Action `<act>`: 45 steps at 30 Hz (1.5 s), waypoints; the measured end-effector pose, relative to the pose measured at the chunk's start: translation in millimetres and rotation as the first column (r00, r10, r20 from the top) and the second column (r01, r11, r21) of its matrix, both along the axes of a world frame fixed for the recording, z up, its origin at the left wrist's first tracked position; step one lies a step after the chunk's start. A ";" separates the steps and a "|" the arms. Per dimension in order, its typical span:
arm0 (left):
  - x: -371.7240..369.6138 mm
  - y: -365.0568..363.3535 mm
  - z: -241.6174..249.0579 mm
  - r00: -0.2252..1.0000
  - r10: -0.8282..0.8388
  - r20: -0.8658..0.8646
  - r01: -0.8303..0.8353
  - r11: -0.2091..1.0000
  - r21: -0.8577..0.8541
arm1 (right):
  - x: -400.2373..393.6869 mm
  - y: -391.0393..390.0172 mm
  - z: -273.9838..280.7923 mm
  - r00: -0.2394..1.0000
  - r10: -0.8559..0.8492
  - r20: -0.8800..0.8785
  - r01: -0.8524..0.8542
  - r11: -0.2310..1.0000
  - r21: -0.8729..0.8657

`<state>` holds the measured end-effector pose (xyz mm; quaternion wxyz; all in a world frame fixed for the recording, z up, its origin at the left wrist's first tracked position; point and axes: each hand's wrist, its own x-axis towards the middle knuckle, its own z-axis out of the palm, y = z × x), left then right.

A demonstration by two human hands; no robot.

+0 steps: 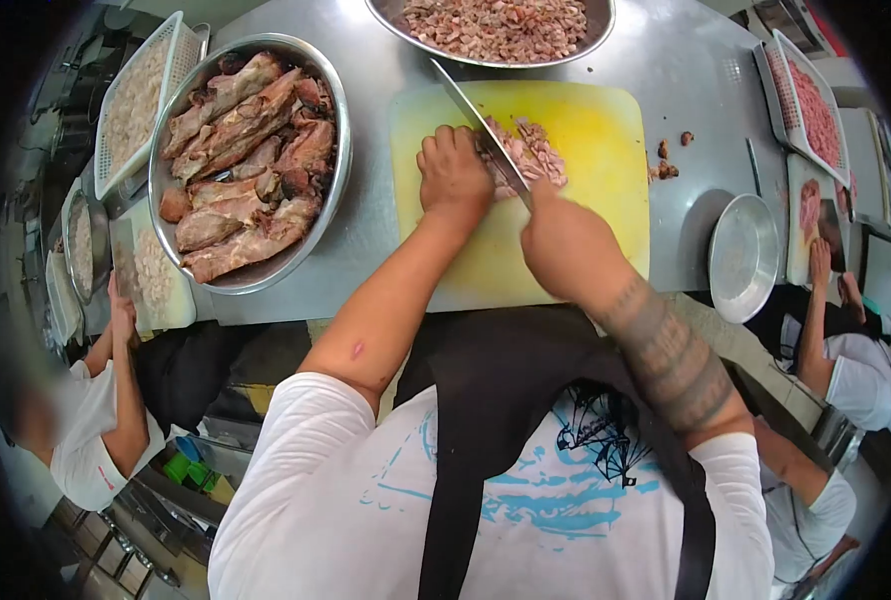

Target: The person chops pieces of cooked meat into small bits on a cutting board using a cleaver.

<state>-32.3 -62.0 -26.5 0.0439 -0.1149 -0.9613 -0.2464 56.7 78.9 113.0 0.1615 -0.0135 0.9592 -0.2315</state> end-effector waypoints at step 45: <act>21.7 -8.0 11.4 0.990 0.139 0.003 -0.139 0.989 0.054 | 30.2 68.3 -38.3 0.975 0.223 0.021 -0.219 0.968 -0.121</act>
